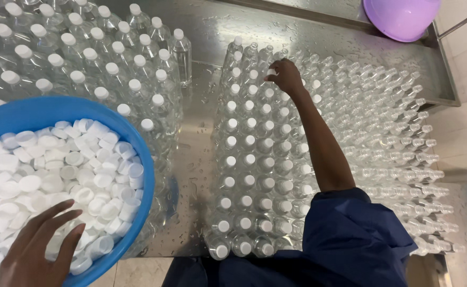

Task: The person repeatedly picks white bottle caps from a blue basin and screws them onto clear plastic bottles arranged on a metal table. The person handles the caps and bottles by hand throughout the task.

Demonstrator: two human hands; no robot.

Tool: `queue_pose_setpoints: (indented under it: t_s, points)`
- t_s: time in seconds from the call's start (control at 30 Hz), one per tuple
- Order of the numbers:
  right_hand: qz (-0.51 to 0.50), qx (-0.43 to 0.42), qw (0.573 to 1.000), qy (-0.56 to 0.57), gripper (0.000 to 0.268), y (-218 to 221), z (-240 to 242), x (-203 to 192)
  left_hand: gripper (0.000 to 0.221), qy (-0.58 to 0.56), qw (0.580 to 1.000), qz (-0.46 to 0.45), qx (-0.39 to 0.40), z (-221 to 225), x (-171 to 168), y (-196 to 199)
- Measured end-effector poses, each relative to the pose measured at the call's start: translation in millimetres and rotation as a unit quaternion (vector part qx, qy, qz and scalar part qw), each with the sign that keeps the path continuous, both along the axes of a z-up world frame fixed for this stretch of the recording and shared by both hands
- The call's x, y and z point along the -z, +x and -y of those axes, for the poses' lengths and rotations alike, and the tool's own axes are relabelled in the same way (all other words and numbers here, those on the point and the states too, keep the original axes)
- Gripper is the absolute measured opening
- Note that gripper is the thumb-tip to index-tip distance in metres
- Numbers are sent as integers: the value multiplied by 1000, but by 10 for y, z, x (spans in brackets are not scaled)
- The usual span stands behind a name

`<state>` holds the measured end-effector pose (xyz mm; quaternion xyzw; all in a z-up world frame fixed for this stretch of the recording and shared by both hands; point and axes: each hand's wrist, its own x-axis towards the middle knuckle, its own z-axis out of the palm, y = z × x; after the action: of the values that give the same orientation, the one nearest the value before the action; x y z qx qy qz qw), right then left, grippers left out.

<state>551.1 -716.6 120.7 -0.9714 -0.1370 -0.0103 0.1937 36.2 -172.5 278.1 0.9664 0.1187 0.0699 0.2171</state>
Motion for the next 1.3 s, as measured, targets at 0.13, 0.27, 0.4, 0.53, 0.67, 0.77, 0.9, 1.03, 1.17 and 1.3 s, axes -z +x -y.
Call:
queue_pose_setpoints:
  t_s: [0.13,0.27,0.4,0.53,0.67,0.77,0.9,1.03,1.17,1.3]
  points:
    - [-30,26,999,5,52,199,134,304,19,32,998,49,1,96,-75,32]
    - [-78,33,996,-19,63,237,221,332,21,-10,999,1,-38,141,-209,70]
    - [-145,30,986,82,55,102,220,76,21,-27,998,-2,-56,194,-270,94]
    - [-214,3,968,132,48,159,237,73,17,-31,997,5,-76,215,-272,107]
    - [-241,-22,965,99,54,315,247,176,13,-29,997,20,-65,181,-258,78]
    - [-259,8,966,7,51,216,151,-144,24,-104,990,-48,-81,30,-284,145]
    - [-277,29,958,59,34,157,45,-278,29,-143,987,-32,-63,-43,-411,341]
    - [-291,58,950,99,32,182,82,-207,35,-132,987,-91,-22,-202,-320,754]
    - [-286,59,952,91,31,287,154,-90,28,-62,993,-65,78,-431,200,1244]
    - [-256,64,950,167,46,525,346,300,36,57,994,-36,83,-292,175,1495]
